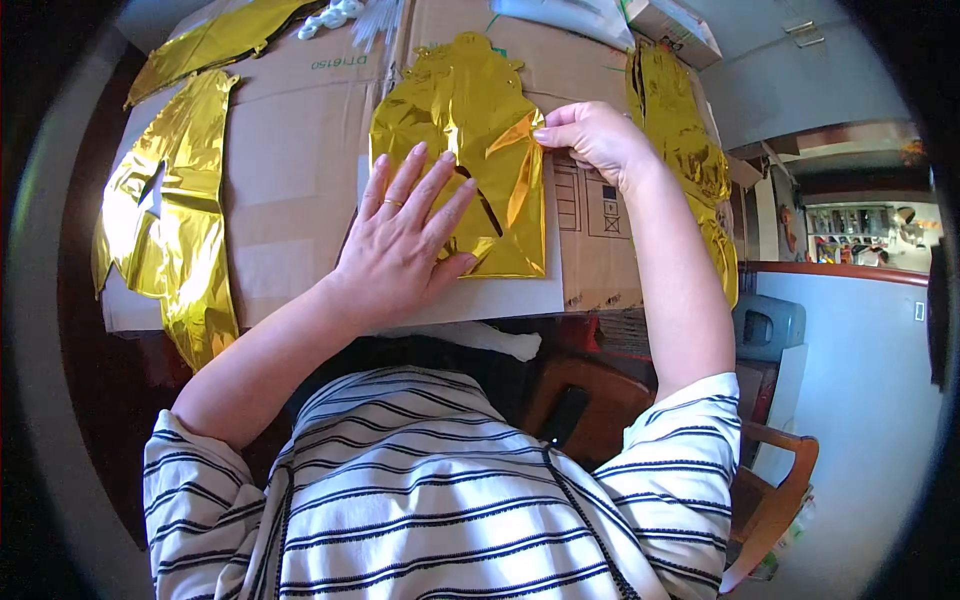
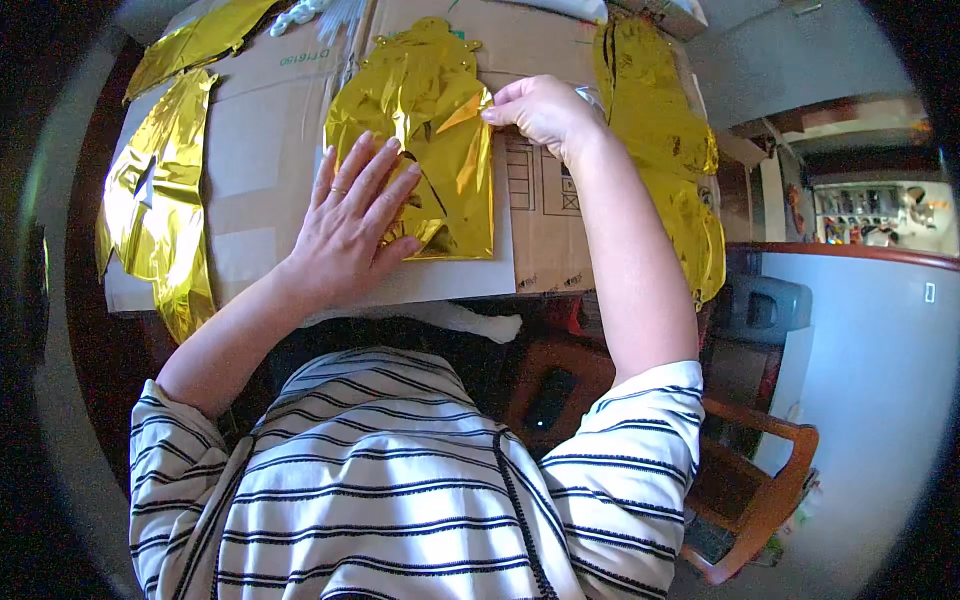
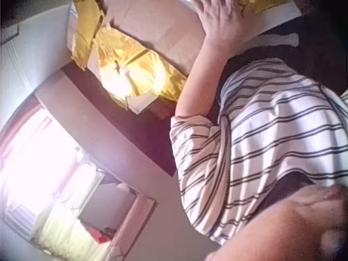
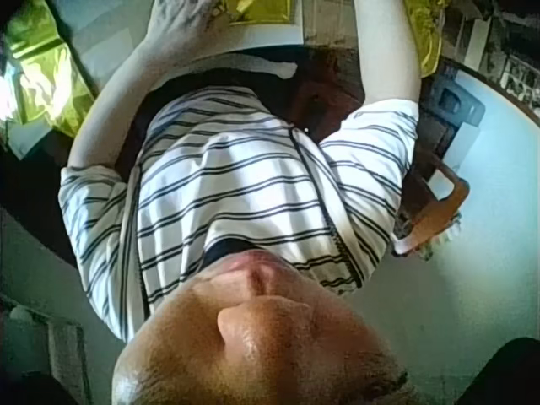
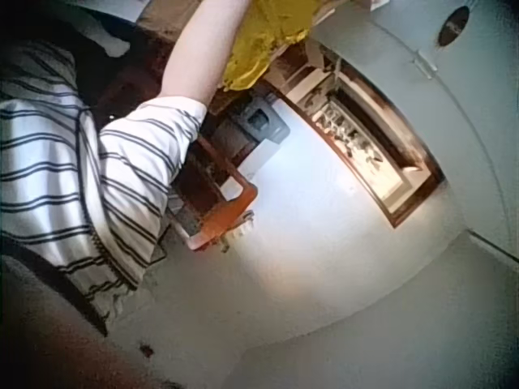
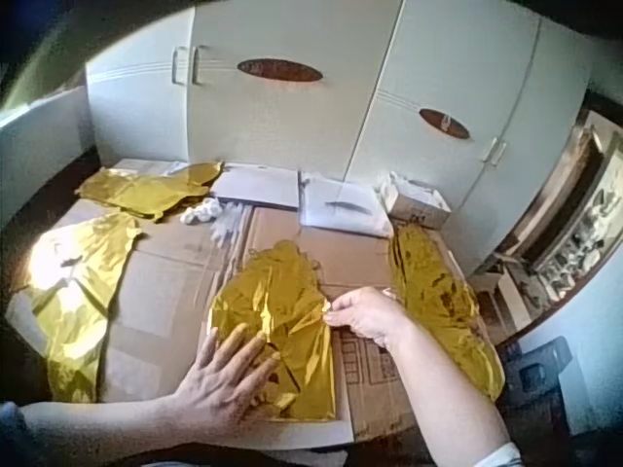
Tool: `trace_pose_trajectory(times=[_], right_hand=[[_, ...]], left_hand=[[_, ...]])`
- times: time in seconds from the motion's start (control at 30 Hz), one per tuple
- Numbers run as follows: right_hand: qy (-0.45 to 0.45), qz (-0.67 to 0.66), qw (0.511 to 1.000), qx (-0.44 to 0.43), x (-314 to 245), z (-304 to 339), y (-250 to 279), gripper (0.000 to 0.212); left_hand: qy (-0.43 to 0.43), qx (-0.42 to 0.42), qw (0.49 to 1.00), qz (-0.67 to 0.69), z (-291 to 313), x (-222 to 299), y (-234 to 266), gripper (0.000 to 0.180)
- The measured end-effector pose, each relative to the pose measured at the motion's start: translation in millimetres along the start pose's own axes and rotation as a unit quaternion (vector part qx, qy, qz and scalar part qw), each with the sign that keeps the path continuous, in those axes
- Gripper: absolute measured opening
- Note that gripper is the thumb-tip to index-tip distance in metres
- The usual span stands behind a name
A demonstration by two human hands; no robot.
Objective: The recorder is manually packaging gold foil bags by attaching them to cardboard backing sheets on an assembly line.
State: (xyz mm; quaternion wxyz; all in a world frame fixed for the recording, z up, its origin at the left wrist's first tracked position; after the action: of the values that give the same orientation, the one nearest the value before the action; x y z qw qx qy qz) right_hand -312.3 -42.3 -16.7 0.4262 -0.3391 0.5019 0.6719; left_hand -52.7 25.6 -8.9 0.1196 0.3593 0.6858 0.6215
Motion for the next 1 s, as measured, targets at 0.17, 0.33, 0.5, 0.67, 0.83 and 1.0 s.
trace_pose_trajectory(times=[0.17, 0.33, 0.5, 0.67, 0.83, 1.0], right_hand=[[0.035, 0.015, 0.999, 0.007, 2, 1, -2, 0.014], [0.032, 0.038, 0.999, -0.006, -11, 7, -4, 0.015], [0.024, 0.018, 0.999, -0.014, -10, 6, -6, 0.017], [0.019, 0.026, 0.999, -0.001, -11, 6, -9, 0.018], [0.011, -0.016, 0.999, 0.027, -10, 8, -9, 0.021], [0.062, 0.093, 0.993, 0.036, -17, 9, -6, 0.026]], left_hand=[[-0.128, 0.012, 0.991, 0.035, -2, 26, 13, 0.062], [-0.289, -0.072, 0.948, 0.113, -11, 55, -6, 0.056], [-0.291, -0.141, 0.939, 0.12, -11, 51, -23, 0.062], [-0.295, -0.148, 0.938, 0.108, -9, 51, -27, 0.067], [-0.295, -0.147, 0.939, 0.102, -9, 52, -25, 0.067], [-0.294, -0.142, 0.939, 0.107, -9, 52, -25, 0.066]])
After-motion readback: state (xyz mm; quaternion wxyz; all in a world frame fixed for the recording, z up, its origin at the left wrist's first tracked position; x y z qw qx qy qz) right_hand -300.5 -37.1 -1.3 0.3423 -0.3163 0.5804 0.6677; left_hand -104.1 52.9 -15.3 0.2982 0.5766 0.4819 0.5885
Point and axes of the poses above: each hand's wrist, its own z-axis away from the middle knuckle, its own y-axis out of the back of the hand, x = y × z, the point moved 5 cm from there along -z, towards the middle knuckle, and after that the axes turned 14 degrees about y, right-handed, at the moved point
